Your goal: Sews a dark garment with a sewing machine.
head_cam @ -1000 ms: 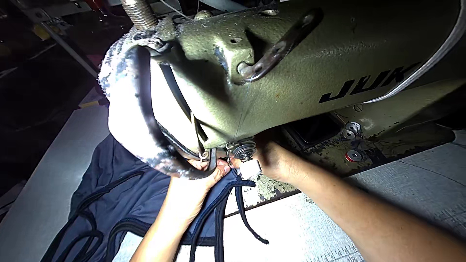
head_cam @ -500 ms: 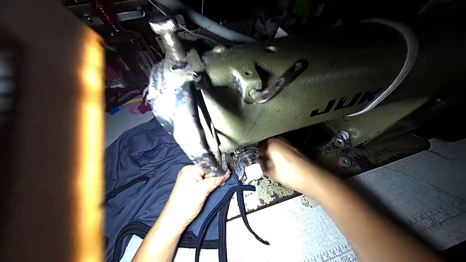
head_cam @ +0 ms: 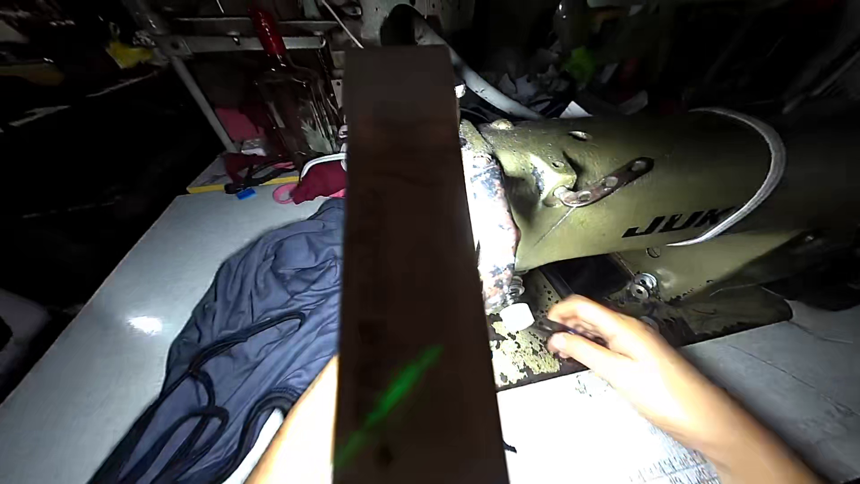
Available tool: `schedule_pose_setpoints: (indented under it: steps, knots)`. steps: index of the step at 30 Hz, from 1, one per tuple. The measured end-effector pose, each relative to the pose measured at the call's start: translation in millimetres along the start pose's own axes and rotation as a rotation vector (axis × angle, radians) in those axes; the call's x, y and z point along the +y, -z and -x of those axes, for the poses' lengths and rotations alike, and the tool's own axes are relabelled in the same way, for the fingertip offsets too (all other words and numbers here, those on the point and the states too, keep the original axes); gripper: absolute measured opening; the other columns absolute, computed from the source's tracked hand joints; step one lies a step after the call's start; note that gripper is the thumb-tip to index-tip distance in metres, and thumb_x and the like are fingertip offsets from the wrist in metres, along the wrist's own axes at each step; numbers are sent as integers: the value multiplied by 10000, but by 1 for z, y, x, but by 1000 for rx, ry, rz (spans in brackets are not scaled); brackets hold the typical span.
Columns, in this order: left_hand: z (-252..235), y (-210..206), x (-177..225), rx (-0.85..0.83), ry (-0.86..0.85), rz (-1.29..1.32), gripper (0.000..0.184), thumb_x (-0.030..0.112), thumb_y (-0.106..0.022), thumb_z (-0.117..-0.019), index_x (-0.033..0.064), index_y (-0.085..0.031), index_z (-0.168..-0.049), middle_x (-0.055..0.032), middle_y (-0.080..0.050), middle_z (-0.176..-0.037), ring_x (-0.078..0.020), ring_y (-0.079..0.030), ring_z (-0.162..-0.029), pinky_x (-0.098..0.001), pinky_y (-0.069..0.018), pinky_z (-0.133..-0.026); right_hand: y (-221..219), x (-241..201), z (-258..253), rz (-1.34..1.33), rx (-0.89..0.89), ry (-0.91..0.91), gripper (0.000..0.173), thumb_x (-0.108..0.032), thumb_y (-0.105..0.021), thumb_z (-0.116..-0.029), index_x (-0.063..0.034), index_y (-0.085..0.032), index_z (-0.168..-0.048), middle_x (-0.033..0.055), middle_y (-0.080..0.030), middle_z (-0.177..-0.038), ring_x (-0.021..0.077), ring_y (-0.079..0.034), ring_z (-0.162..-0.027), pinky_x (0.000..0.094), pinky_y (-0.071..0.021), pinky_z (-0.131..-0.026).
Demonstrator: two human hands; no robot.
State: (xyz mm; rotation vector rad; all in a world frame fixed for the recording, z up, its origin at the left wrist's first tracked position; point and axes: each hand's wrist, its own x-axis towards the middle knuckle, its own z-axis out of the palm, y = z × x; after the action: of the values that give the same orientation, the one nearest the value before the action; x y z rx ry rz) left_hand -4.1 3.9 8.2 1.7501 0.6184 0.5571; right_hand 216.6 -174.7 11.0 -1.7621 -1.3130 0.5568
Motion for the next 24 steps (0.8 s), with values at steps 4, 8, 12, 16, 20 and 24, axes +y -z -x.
schedule_pose_setpoints:
  steps: [4, 8, 12, 16, 20, 24]
  knots:
    - [0, 1, 2, -38, -6, -15, 157, 49, -673, -886, 159, -683, -774, 120, -599, -642, 42, -545, -589, -111, -453, -579, -10, -44, -47, 64, -407, -77, 146, -205, -625, -1017, -89, -700, -1066, -28, -611, -815, 5, -530, -735, 207, -436, -696]
    - [-2, 0, 3, -6, -26, 43, 114, 76, -701, -866, 159, -714, -790, 99, -634, -665, 28, -569, -602, -114, -467, -578, -19, -46, -65, -11, -496, -10, 171, -210, -700, -956, -69, -706, -1053, -28, -667, -888, -34, -591, -824, 160, -482, -779]
    - [0, 1, 7, 30, 40, 103, 113, 29, -709, -840, 130, -719, -791, 45, -663, -682, -14, -593, -601, -151, -494, -573, -15, -76, -69, 123, -645, -163, 238, -236, -624, -1027, -55, -678, -1172, 15, -651, -1008, 28, -555, -891, 220, -435, -844]
    - [2, 0, 2, 62, 50, 32, 96, 78, -734, -841, 135, -731, -764, 49, -668, -677, -8, -602, -612, -140, -502, -595, -20, -65, -66, 24, -616, -102, 204, -180, -630, -1014, -36, -671, -1152, 17, -640, -982, 22, -551, -878, 206, -443, -830]
    - [6, -10, 25, 106, 105, 1, 198, -88, -668, -852, 95, -685, -777, 69, -658, -655, 15, -600, -607, -119, -501, -627, -18, -73, -67, 107, -651, -96, 253, -185, -596, -1035, 16, -668, -1171, 106, -659, -1051, 115, -573, -945, 271, -442, -881]
    - [5, -19, 46, 124, 172, -47, 288, -167, -633, -841, 103, -667, -748, 98, -633, -617, 45, -575, -577, -94, -484, -610, -15, -83, -65, 108, -650, -134, 246, -150, -577, -1040, 19, -668, -1193, 123, -667, -1089, 125, -586, -967, 270, -444, -897]
